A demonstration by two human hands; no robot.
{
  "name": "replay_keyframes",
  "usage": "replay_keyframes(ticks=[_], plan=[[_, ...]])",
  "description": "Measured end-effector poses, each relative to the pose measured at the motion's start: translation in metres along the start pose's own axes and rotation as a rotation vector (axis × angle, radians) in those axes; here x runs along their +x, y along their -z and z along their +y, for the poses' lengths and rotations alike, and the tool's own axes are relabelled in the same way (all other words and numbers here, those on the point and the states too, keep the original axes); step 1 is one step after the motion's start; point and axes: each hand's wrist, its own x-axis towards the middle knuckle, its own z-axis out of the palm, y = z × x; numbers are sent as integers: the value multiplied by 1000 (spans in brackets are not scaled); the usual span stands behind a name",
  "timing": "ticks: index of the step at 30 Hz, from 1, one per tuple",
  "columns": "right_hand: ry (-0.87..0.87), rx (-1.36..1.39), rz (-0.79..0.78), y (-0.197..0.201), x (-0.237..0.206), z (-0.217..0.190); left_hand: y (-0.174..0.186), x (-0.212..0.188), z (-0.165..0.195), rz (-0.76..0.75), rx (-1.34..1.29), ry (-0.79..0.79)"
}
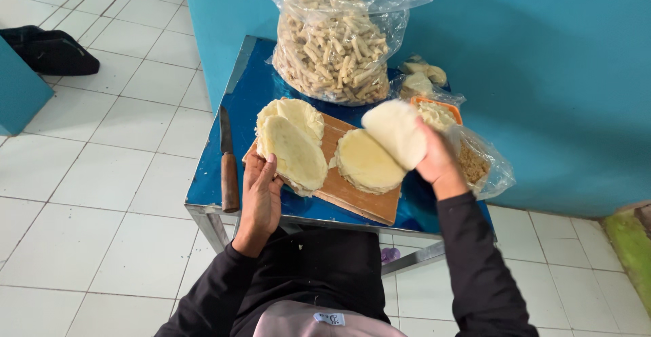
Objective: The person stretches and thins pieces of dough by hand, pulling them wide and draping them over round dough bases arranged on a wooden board, pressing each piece down to cover the base. They work through the dough pieces one at a time on the table.
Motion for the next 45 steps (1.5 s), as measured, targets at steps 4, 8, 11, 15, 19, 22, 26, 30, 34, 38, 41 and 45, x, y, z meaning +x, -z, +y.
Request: replay_keyframes(ticks=[4,8,11,15,19,22,26,30,34,38,41,45], plan=[[279,-496,-4,-6,-3,-33,0,1,-1,3,6,3],[355,-1213,-49,-39,-28,14,0,1,-2,-20,10,0],[622,-1571,-176,-56,-58,55,0,2,-3,-19,0,-12],[615,-1600,-300,-67,-68,46,-1,4,-5,-27,2,-13],[794,-1338,-305,-111,-76,40,-3,7,-10,-40,61,-54],[600,-978,-234,-158,-81,63,-5,5,-15,-62,62,-69],[662,-889,-144,-171,-78,81,-5,2,-15,-105,63,-61],[531,-766,-38,-142,-62,94,-4,-1,-15,-142,88,-35],[516,-525,-44,-132,-37,109,-3,-3,-21,-37,594,-150],[703,-721,14,-161,-37,127,-6,6,-32,53,771,-198],[664,-824,-19,-173,-43,121,-5,14,-33,78,803,-318],[748,-843,-84,-168,-35,109,-6,13,-26,86,817,-421]])
